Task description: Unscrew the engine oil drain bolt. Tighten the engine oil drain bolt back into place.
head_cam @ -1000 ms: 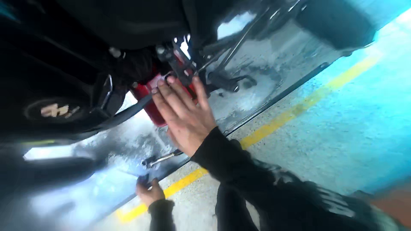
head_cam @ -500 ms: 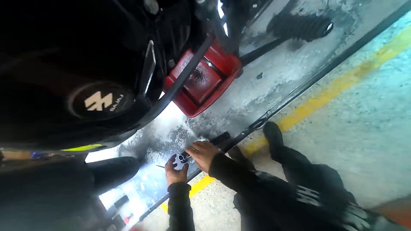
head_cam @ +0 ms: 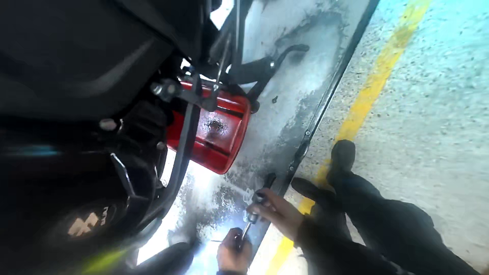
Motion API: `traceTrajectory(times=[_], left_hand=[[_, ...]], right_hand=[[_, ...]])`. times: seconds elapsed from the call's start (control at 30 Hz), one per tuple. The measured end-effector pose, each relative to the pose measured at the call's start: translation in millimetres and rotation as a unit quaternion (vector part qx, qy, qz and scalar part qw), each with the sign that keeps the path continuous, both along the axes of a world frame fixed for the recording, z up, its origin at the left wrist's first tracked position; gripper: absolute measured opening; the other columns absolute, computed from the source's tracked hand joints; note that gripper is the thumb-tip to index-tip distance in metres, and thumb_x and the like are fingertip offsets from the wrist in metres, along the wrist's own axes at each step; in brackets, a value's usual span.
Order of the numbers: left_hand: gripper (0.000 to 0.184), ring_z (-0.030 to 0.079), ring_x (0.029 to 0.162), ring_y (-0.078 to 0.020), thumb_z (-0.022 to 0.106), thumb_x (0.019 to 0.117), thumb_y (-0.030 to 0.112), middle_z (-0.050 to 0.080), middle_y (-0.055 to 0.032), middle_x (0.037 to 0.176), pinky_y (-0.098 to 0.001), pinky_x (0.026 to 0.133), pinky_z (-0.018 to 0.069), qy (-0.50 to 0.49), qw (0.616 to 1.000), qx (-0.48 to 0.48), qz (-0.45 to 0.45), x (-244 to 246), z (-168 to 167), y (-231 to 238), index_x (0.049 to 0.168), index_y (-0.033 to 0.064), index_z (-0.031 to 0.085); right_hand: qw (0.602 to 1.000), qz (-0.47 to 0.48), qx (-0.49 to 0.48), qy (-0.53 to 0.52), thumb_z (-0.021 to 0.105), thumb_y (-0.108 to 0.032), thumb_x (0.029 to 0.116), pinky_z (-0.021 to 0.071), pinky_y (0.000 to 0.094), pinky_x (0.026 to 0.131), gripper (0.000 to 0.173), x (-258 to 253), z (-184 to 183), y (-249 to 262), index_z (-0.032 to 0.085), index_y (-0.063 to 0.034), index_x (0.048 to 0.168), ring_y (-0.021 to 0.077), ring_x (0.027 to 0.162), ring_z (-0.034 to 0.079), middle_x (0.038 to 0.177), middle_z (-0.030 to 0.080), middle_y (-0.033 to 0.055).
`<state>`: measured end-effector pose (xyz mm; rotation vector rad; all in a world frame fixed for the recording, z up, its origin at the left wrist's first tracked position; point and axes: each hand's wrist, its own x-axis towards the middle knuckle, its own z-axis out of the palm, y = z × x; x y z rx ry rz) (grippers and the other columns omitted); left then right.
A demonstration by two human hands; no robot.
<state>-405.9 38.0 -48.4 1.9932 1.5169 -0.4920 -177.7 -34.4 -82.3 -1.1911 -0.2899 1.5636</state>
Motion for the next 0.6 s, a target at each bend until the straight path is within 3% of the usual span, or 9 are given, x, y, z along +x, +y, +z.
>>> traceTrajectory(times=[0.07, 0.17, 0.3, 0.37, 0.4, 0.43, 0.47, 0.5, 0.6], left_hand=[[0.032, 0.065, 0.063, -0.0058, 0.074, 0.0789, 0.01, 0.072, -0.0024, 0.079, -0.0271, 0.06, 0.0582, -0.144, 0.989, 0.017, 0.025, 8, 36, -13, 0.11, 0.0014, 0.074], [0.031, 0.07, 0.079, -0.0013, 0.079, 0.0739, 0.005, 0.076, -0.0031, 0.09, -0.0199, 0.074, 0.0608, -0.27, 0.961, 0.062, 0.019, 34, 83, -25, 0.104, -0.0027, 0.075], [0.022, 0.066, 0.098, -0.0028, 0.076, 0.0871, 0.036, 0.071, 0.0084, 0.097, -0.023, 0.092, 0.0548, -0.42, 0.893, 0.141, -0.077, 72, 111, -23, 0.097, 0.0171, 0.072], [0.025, 0.063, 0.109, -0.0133, 0.068, 0.0935, 0.044, 0.067, 0.0051, 0.106, -0.0352, 0.102, 0.0517, -0.559, 0.827, 0.042, -0.047, 106, 104, -25, 0.102, 0.0205, 0.067], [0.033, 0.067, 0.102, -0.0156, 0.067, 0.0946, 0.049, 0.069, 0.0016, 0.104, -0.0352, 0.094, 0.0568, -0.606, 0.795, -0.019, 0.003, 122, 98, -30, 0.106, 0.0186, 0.068], [0.042, 0.071, 0.083, -0.0142, 0.066, 0.0931, 0.056, 0.072, -0.001, 0.093, -0.0313, 0.074, 0.0615, -0.625, 0.776, -0.06, 0.067, 139, 92, -37, 0.108, 0.0163, 0.068], [0.049, 0.067, 0.064, -0.0102, 0.065, 0.0912, 0.062, 0.069, -0.0002, 0.08, -0.0265, 0.056, 0.0584, -0.617, 0.775, -0.078, 0.114, 152, 88, -45, 0.109, 0.0161, 0.066], [0.056, 0.06, 0.053, -0.0066, 0.06, 0.0901, 0.07, 0.064, 0.002, 0.073, -0.0226, 0.046, 0.0524, -0.598, 0.784, -0.092, 0.14, 160, 87, -52, 0.111, 0.0178, 0.061], [0.067, 0.055, 0.055, -0.0054, 0.05, 0.0902, 0.076, 0.063, -0.0004, 0.079, -0.0192, 0.047, 0.0452, -0.578, 0.784, -0.162, 0.161, 171, 98, -61, 0.122, 0.017, 0.056]], right_hand=[[0.988, -0.122, -0.013, 0.089, 0.066, -0.019, 0.0978, 0.0652, 0.0397, 0.074, 0.049, 11, 12, -19, 0.048, -0.0095, 0.142, 0.0237, 0.085, 0.075, 0.102, 0.074, 0.0114], [0.965, -0.2, 0.003, 0.167, 0.067, -0.018, 0.0967, 0.0659, 0.0439, 0.071, 0.05, 26, 31, -37, 0.047, -0.0148, 0.142, 0.0323, 0.083, 0.076, 0.101, 0.074, 0.0187], [0.943, -0.22, 0.06, 0.241, 0.063, -0.032, 0.1012, 0.0638, 0.0356, 0.072, 0.038, 32, 56, -45, 0.05, -0.0107, 0.129, 0.0223, 0.08, 0.074, 0.099, 0.072, 0.0128], [0.933, -0.21, 0.074, 0.282, 0.058, -0.036, 0.1036, 0.0608, 0.0297, 0.068, 0.033, 37, 69, -46, 0.05, -0.0138, 0.127, 0.0164, 0.073, 0.071, 0.09, 0.071, 0.0095], [0.929, -0.214, 0.073, 0.292, 0.056, -0.036, 0.1046, 0.0589, 0.0266, 0.064, 0.031, 39, 74, -48, 0.053, -0.0147, 0.126, 0.0135, 0.068, 0.069, 0.086, 0.07, 0.0079], [0.926, -0.224, 0.071, 0.295, 0.053, -0.038, 0.1057, 0.0567, 0.023, 0.06, 0.03, 41, 79, -50, 0.054, -0.0155, 0.125, 0.0101, 0.064, 0.066, 0.084, 0.069, 0.0058], [0.922, -0.235, 0.077, 0.299, 0.05, -0.039, 0.1066, 0.0546, 0.02, 0.059, 0.029, 45, 83, -53, 0.055, -0.0159, 0.123, 0.0076, 0.064, 0.065, 0.085, 0.07, 0.0048], [0.916, -0.25, 0.086, 0.302, 0.051, -0.04, 0.1066, 0.0535, 0.0179, 0.057, 0.027, 48, 85, -57, 0.056, -0.0164, 0.12, 0.0062, 0.064, 0.065, 0.086, 0.071, 0.0044], [0.909, -0.262, 0.091, 0.311, 0.056, -0.039, 0.1044, 0.0514, 0.0157, 0.056, 0.024, 62, 85, -70, 0.056, -0.0168, 0.114, 0.0047, 0.062, 0.063, 0.086, 0.068, 0.0047]])
